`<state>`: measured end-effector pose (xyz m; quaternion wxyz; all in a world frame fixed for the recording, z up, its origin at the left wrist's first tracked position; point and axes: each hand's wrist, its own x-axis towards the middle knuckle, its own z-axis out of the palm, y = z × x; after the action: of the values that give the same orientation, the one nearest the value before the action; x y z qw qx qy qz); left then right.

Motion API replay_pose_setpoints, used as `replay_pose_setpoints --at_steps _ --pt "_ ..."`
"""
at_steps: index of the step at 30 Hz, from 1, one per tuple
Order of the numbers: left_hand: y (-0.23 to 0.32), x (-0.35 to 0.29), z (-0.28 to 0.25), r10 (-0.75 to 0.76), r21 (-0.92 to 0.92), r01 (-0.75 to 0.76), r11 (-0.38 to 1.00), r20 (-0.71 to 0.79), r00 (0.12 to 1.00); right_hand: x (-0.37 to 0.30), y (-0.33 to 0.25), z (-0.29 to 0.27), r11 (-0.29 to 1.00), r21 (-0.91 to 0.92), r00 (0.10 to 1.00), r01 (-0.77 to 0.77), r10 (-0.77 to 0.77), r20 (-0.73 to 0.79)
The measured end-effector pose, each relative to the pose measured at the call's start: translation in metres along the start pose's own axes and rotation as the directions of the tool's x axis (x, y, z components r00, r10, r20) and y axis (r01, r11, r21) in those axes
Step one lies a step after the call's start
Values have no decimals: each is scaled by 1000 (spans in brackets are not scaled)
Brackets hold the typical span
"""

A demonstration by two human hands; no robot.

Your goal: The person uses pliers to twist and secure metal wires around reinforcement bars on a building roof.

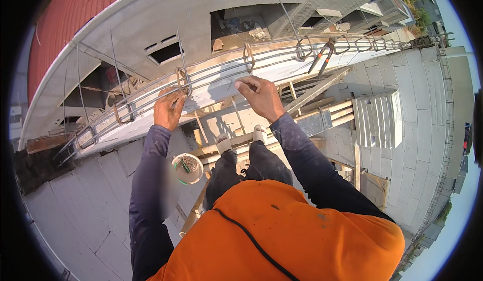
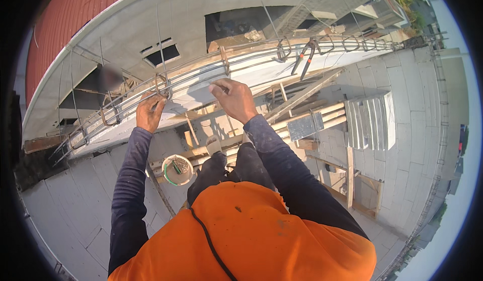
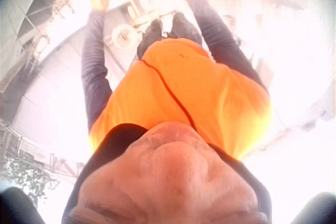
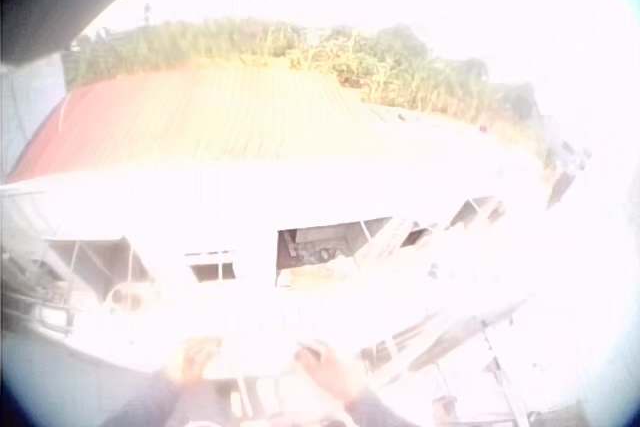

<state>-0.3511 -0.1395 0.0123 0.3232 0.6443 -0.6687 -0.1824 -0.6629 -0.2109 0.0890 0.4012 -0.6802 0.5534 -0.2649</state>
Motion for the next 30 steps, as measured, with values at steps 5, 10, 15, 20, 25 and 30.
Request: replay_pose_setpoints --at_steps 5,10,15,20,25,30 --pt "6 1 15 -5 40 7 999 -54 999 34 90 -169 954 -247 597 -170 -100 -796" --pt "14 5 11 -5 119 10 993 -42 999 93 159 -235 946 -215 774 -242 54 -631" --pt "2 3 12 9 134 -5 991 -30 1000 105 176 -231 967 -134 752 -215 77 -654" --pt "4 -9 4 -87 123 86 989 2 996 129 113 -228 953 -297 681 -58 -180 -710" --pt "5 0 9 -50 94 47 994 29 998 148 36 -277 945 -266 546 193 -328 -771" --pt "5 -7 6 -88 136 87 987 6 996 39 -70 -185 953 199 914 227 -138 -380"
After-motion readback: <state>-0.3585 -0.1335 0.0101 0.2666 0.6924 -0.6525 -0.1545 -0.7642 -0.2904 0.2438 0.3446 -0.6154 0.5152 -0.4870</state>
